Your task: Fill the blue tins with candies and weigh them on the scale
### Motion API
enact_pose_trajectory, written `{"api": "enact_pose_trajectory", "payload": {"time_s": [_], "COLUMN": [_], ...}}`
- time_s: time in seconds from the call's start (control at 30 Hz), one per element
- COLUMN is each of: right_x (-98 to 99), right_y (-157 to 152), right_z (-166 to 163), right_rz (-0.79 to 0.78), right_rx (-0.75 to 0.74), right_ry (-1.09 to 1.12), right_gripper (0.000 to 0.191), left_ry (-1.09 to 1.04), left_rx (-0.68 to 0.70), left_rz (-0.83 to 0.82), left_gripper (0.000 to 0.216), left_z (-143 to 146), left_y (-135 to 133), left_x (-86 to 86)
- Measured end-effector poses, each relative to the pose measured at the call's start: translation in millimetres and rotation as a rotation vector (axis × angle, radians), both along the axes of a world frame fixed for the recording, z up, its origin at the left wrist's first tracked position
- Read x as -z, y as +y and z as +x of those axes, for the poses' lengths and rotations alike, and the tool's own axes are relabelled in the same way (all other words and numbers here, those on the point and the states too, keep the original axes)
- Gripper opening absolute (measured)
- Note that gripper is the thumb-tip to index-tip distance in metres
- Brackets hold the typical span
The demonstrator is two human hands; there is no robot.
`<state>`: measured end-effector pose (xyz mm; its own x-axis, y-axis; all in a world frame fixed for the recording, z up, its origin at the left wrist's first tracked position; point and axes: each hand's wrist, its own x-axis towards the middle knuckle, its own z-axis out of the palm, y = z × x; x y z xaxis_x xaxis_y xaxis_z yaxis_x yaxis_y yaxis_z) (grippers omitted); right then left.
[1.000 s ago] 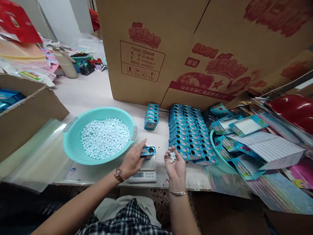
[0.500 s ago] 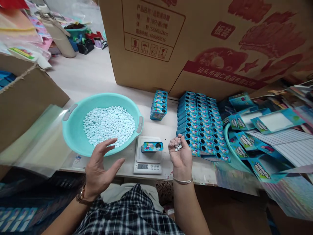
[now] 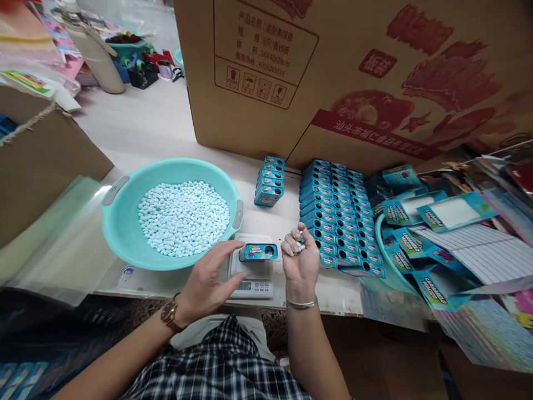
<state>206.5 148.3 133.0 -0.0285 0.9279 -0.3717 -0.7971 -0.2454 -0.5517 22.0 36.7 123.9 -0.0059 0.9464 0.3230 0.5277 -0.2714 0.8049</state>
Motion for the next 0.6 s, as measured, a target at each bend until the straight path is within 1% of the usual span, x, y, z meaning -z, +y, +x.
{"api": "enact_pose_trajectory", "payload": {"time_s": [0.13, 0.27, 0.5, 0.6], "right_x": [-4.1, -6.5, -4.6, -4.9], "right_y": [-2, -3, -5, -7], "right_z": [-9, -17, -20, -14], "right_rz": [0.075, 0.123, 0.154, 0.199], "right_rx": [0.028, 0.026, -0.001, -0.062], "right_ry": [-0.091, -0.179, -0.244, -0.335], "right_gripper": [0.010, 0.013, 0.021, 0.025], "left_ry": [0.174, 0.256, 0.262, 0.317], "left_rx": [0.098, 0.129, 0.103, 0.112], "left_rz": [0.037, -0.017, -0.098, -0.125], "left_gripper": [0.064, 0.066, 0.055, 0.053], "left_z": [18, 31, 36, 36], "left_y": [29, 48, 54, 53], "left_x": [2.2, 8.3, 17.1, 17.2]}}
